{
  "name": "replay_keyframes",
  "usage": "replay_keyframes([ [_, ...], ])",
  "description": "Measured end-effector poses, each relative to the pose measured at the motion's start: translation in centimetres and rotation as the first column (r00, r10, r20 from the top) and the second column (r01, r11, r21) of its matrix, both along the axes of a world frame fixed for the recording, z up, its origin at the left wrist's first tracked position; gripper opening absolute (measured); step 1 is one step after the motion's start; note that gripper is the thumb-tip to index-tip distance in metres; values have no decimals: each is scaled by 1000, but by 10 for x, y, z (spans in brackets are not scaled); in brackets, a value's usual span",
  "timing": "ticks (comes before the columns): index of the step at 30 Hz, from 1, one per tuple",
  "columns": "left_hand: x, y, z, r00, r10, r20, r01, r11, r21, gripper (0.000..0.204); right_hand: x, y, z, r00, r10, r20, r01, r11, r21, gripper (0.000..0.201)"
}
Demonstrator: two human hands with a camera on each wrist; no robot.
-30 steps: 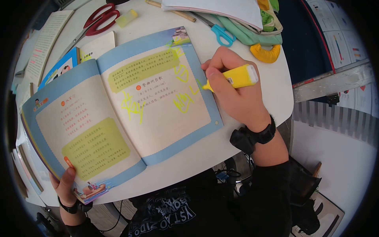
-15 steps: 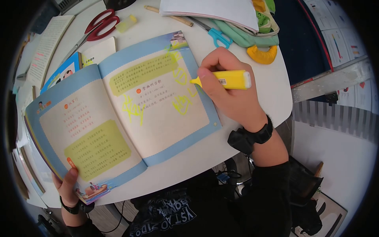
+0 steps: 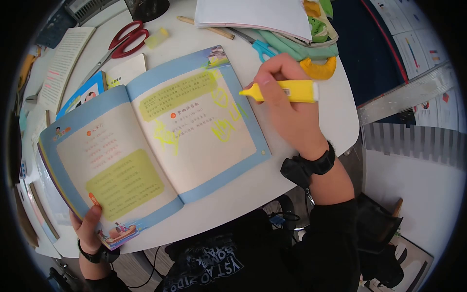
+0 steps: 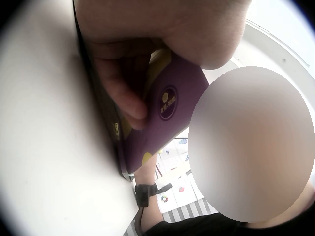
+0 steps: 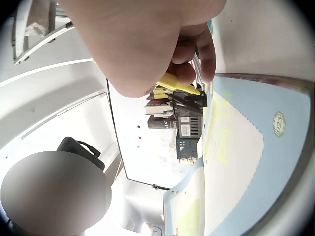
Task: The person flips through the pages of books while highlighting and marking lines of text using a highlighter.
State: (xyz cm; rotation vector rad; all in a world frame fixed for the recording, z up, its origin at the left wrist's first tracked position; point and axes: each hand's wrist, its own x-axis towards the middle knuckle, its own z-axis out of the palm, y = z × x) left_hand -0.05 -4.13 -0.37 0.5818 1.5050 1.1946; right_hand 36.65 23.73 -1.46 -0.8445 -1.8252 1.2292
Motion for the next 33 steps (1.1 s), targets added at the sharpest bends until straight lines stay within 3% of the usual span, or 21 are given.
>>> replay_keyframes([
  [3, 3, 2, 0, 1000, -13, 9, 13, 1000, 27, 53, -1, 2, 5, 995, -96, 22, 94, 993, 68, 14],
  [6, 5, 6, 3, 999, -28, 16, 27, 999, 33, 51, -6, 0, 4, 999, -51, 8, 50, 990, 131, 21],
  [8, 5, 8, 3, 999, -47, 22, 47, 998, 31, 50, -10, -7, 9, 998, 62, 4, -62, 998, 1, 29],
  [12, 4, 8, 1, 996, -84, 13, 83, 994, 75, 48, -3, -6, 16, 991, 105, 88, -113, 990, 83, 28],
  [14, 5, 8, 1, 996, -90, 11, 89, 993, 78, 47, 4, -6, 21, 931, 366, 14, -364, 928, -77, 22],
  [15, 6, 10, 2, 996, -89, 31, 87, 994, 73, 48, 3, -8, 21, 929, 369, 13, -367, 927, -73, 22],
  [17, 10, 13, 6, 996, -79, 50, 75, 994, 78, 48, -2, -14, 24, 860, 506, 70, -511, 855, 92, 24],
  [20, 15, 19, 10, 995, -84, 62, 77, 992, 105, 49, -17, -20, 31, 784, 603, 147, -620, 763, 182, 29],
  [27, 14, 17, 9, 992, -60, 111, 59, 998, 14, 56, -23, -22, 25, 802, 537, 261, -592, 773, 229, 31],
  [33, 15, 17, 7, 993, -45, 113, 39, 998, 54, 56, -23, -21, 24, 828, 466, 312, -547, 793, 268, 29],
])
